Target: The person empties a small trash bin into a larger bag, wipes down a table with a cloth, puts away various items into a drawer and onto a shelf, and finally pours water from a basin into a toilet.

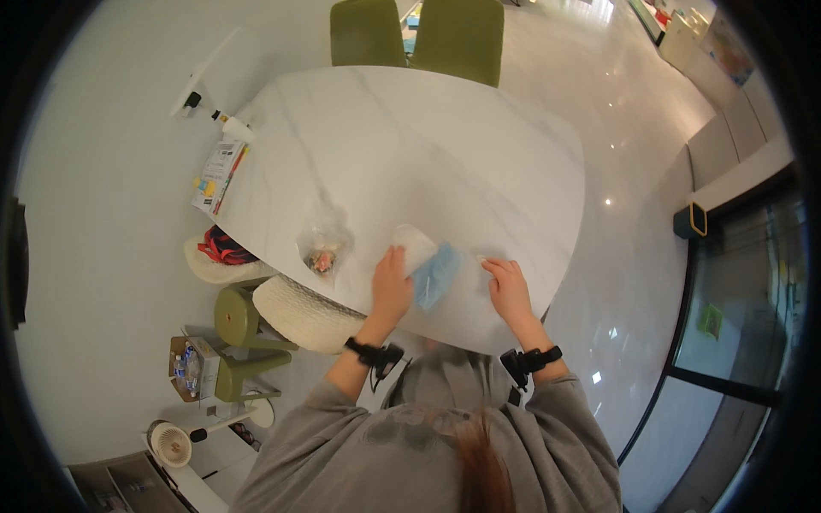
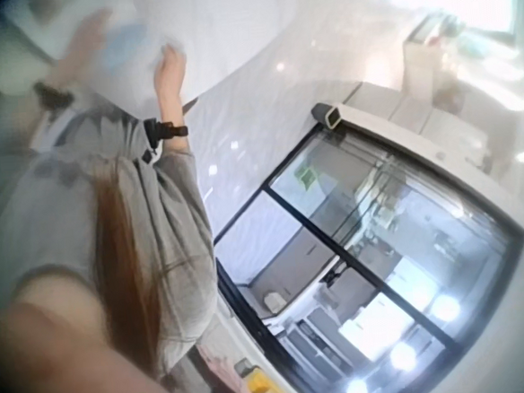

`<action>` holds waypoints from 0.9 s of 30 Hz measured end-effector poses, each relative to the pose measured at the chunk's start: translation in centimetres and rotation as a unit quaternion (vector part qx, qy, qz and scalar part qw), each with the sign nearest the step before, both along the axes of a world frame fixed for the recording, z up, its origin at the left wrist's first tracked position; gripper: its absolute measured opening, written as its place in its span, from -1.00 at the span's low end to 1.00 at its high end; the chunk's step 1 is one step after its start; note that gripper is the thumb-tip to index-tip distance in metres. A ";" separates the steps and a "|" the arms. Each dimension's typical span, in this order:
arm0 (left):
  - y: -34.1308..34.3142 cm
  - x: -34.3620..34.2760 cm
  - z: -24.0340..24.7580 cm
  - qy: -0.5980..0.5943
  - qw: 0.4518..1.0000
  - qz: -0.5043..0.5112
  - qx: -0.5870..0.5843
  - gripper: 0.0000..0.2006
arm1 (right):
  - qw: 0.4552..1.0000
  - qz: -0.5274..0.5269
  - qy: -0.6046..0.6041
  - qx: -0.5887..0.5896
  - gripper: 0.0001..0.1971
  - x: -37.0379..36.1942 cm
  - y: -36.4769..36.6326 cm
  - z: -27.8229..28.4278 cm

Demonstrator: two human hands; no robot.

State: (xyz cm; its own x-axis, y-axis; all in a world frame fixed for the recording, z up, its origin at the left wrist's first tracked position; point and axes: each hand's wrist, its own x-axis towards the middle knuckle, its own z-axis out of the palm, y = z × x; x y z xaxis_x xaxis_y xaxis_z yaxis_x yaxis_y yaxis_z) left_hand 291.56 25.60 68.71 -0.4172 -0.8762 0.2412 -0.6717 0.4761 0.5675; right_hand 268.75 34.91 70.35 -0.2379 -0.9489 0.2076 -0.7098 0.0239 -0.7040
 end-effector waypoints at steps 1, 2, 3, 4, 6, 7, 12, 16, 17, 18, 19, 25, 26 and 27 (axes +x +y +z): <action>0.4 -1.0 -1.8 -0.093 0.995 -0.002 0.030 -0.44 | 1.000 -0.003 0.002 0.004 -0.66 0.4 0.1 0.2; 0.6 -1.8 -3.1 -0.185 0.981 -0.009 0.058 -0.35 | 1.000 -0.003 0.001 -0.002 -0.65 0.5 0.1 0.2; 1.0 -2.1 -3.8 -0.184 0.981 -0.021 0.061 -0.35 | 1.000 -0.007 0.001 -0.008 -0.65 0.6 0.4 0.1; 1.7 -2.3 -4.4 -0.191 0.980 -0.029 0.054 -0.29 | 1.000 -0.018 0.003 -0.003 -0.65 0.7 1.0 -0.1; 2.2 -2.6 -5.8 -0.195 0.979 -0.049 0.047 -0.23 | 0.999 -0.034 -0.003 0.016 -0.66 0.7 2.1 -0.4; 2.2 -2.1 -6.6 -0.174 0.981 -0.086 0.013 -0.23 | 0.999 -0.044 -0.001 0.019 -0.66 0.7 2.6 -0.3; 0.6 -0.1 -9.5 -0.225 0.969 -0.096 -0.018 -0.24 | 0.996 -0.076 -0.002 0.047 -0.67 1.7 3.9 -0.1; -2.4 1.6 -4.7 -0.285 0.957 0.004 0.043 -0.28 | 0.991 -0.117 -0.009 0.063 -0.67 1.6 5.2 -0.8; -3.0 2.3 -3.4 -0.308 0.948 0.026 0.080 -0.29 | 0.992 -0.117 0.002 0.056 -0.67 1.6 5.3 -0.9; -4.1 5.2 -5.8 -0.256 0.959 0.082 0.085 -0.28 | 0.994 -0.097 0.009 0.040 -0.66 2.4 4.5 -0.7; -4.7 5.4 -6.9 -0.255 0.961 0.068 0.085 -0.28 | 0.993 -0.111 0.012 0.043 -0.66 2.2 4.8 -0.8; -5.0 5.8 -7.7 -0.249 0.965 0.080 -0.005 -0.24 | 0.987 -0.160 0.013 0.024 -0.58 2.2 4.7 -1.1; -4.7 5.3 -7.1 -0.214 0.975 0.059 -0.022 -0.24 | 0.988 -0.151 0.014 -0.008 -0.56 2.4 4.5 -1.8; -4.5 4.5 -6.2 -0.178 0.982 0.039 -0.043 -0.24 | 0.989 -0.140 0.015 -0.044 -0.54 2.3 4.3 -2.7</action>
State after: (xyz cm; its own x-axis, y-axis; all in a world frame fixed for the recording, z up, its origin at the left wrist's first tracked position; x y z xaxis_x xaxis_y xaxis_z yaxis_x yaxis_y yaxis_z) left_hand 296.11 21.12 62.55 -0.4206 -0.8920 0.1657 -0.8571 0.4505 0.2498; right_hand 271.04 39.22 67.65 -0.4808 -0.8246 0.2982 -0.7050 0.1613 -0.6906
